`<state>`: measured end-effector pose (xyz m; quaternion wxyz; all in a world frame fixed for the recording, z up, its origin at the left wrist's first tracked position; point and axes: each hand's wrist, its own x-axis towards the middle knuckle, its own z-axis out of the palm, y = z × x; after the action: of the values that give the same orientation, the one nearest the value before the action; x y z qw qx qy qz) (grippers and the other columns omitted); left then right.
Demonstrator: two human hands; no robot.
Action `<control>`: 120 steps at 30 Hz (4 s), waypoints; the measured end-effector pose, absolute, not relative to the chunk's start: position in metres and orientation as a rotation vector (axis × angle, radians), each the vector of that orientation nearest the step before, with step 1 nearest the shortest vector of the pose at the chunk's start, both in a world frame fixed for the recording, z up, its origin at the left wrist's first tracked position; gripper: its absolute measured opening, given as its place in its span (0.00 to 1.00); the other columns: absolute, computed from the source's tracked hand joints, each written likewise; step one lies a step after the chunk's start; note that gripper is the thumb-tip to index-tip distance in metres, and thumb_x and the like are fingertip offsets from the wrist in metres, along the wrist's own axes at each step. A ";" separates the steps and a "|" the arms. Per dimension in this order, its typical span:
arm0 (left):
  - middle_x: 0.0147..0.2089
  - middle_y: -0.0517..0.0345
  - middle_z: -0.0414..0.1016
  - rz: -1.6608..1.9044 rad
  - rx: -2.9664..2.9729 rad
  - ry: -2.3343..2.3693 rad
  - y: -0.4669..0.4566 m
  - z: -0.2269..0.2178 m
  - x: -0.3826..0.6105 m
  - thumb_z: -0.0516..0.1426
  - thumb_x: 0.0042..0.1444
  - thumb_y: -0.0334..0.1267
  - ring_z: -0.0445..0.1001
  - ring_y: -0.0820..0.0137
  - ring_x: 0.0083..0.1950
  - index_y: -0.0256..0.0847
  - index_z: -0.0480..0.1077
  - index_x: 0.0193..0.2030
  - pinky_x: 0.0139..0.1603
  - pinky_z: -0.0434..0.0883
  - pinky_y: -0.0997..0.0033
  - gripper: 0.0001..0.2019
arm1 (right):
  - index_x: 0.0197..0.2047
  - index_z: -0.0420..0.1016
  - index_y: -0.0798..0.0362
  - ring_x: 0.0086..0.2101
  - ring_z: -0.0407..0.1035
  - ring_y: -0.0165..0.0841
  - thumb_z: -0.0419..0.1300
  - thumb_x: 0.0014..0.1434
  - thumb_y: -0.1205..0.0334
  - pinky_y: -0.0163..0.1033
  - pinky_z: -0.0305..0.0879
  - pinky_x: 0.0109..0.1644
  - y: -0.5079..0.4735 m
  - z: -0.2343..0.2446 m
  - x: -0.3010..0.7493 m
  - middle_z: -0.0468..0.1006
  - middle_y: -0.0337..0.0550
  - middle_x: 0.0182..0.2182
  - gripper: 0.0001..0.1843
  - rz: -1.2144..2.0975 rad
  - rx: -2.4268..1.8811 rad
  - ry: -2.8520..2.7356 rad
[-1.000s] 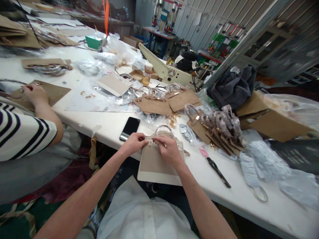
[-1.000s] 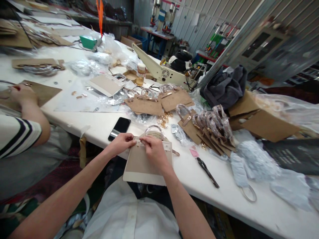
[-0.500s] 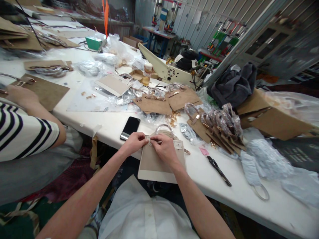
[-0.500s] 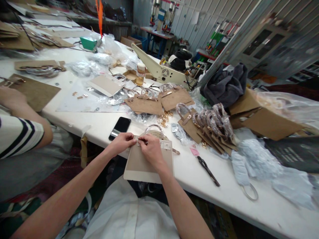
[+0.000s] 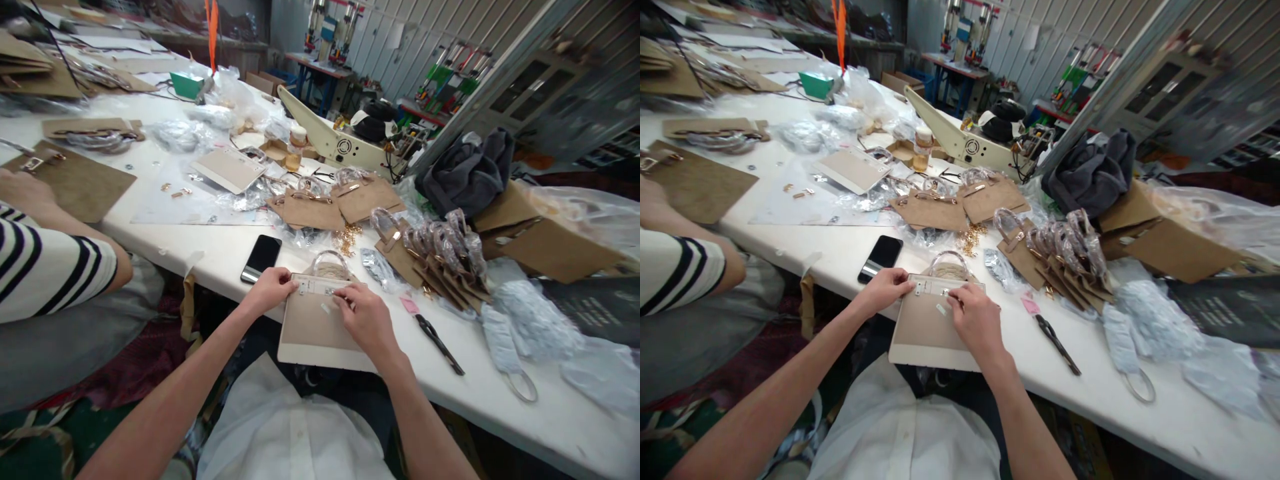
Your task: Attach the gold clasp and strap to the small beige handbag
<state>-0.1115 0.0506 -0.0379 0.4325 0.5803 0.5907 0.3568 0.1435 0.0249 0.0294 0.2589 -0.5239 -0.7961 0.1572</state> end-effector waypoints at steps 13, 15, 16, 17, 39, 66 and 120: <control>0.42 0.51 0.80 0.936 1.310 1.475 0.050 -0.040 -0.110 0.67 0.53 0.53 0.79 0.61 0.43 0.39 0.74 0.44 0.44 0.75 0.64 0.21 | 0.40 0.75 0.50 0.45 0.73 0.45 0.65 0.67 0.79 0.43 0.68 0.38 -0.005 0.005 0.119 0.78 0.49 0.45 0.12 0.105 -1.701 -2.386; 0.48 0.48 0.78 0.979 1.401 1.553 0.051 -0.037 -0.106 0.67 0.53 0.51 0.79 0.58 0.49 0.39 0.73 0.48 0.52 0.77 0.58 0.22 | 0.42 0.74 0.52 0.42 0.72 0.46 0.61 0.66 0.81 0.45 0.70 0.39 -0.009 0.005 0.114 0.77 0.53 0.43 0.13 -0.009 -1.722 -2.428; 0.51 0.46 0.76 1.007 1.468 1.585 0.052 -0.034 -0.103 0.66 0.54 0.50 0.78 0.57 0.51 0.39 0.73 0.50 0.56 0.76 0.55 0.22 | 0.43 0.74 0.53 0.41 0.72 0.47 0.60 0.66 0.82 0.46 0.70 0.40 -0.011 0.005 0.113 0.77 0.54 0.42 0.14 -0.037 -1.730 -2.441; 0.54 0.46 0.74 1.036 1.541 1.613 0.052 -0.030 -0.101 0.65 0.55 0.49 0.77 0.56 0.54 0.39 0.73 0.51 0.59 0.76 0.53 0.21 | 0.44 0.74 0.53 0.41 0.72 0.47 0.58 0.66 0.82 0.47 0.71 0.41 -0.013 0.006 0.113 0.77 0.54 0.41 0.14 -0.036 -1.722 -2.452; 0.61 0.42 0.73 0.873 2.120 1.325 0.068 -0.021 0.027 0.65 0.60 0.31 0.71 0.49 0.64 0.42 0.76 0.62 0.70 0.69 0.46 0.23 | 0.52 0.80 0.51 0.52 0.71 0.42 0.67 0.72 0.69 0.46 0.71 0.58 0.065 0.016 0.241 0.77 0.47 0.48 0.08 0.337 -1.117 -2.462; 0.57 0.47 0.74 0.883 2.237 1.355 0.081 -0.048 0.026 0.66 0.59 0.41 0.70 0.48 0.60 0.45 0.78 0.62 0.64 0.71 0.43 0.24 | 0.46 0.82 0.49 0.51 0.72 0.40 0.71 0.68 0.72 0.41 0.73 0.55 0.072 0.000 0.239 0.79 0.42 0.47 0.09 0.366 -1.172 -2.302; 0.56 0.49 0.74 0.939 2.113 1.409 0.058 -0.029 0.030 0.70 0.56 0.35 0.70 0.51 0.61 0.47 0.77 0.60 0.66 0.69 0.48 0.24 | 0.58 0.80 0.48 0.49 0.76 0.41 0.62 0.72 0.66 0.45 0.79 0.50 0.055 -0.025 0.240 0.78 0.50 0.55 0.14 0.653 -1.045 -1.997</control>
<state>0.0298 0.0584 -0.0287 0.2154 0.7621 0.5081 0.3387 0.2397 0.0553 -0.0249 0.3873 -0.4105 -0.7846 0.2565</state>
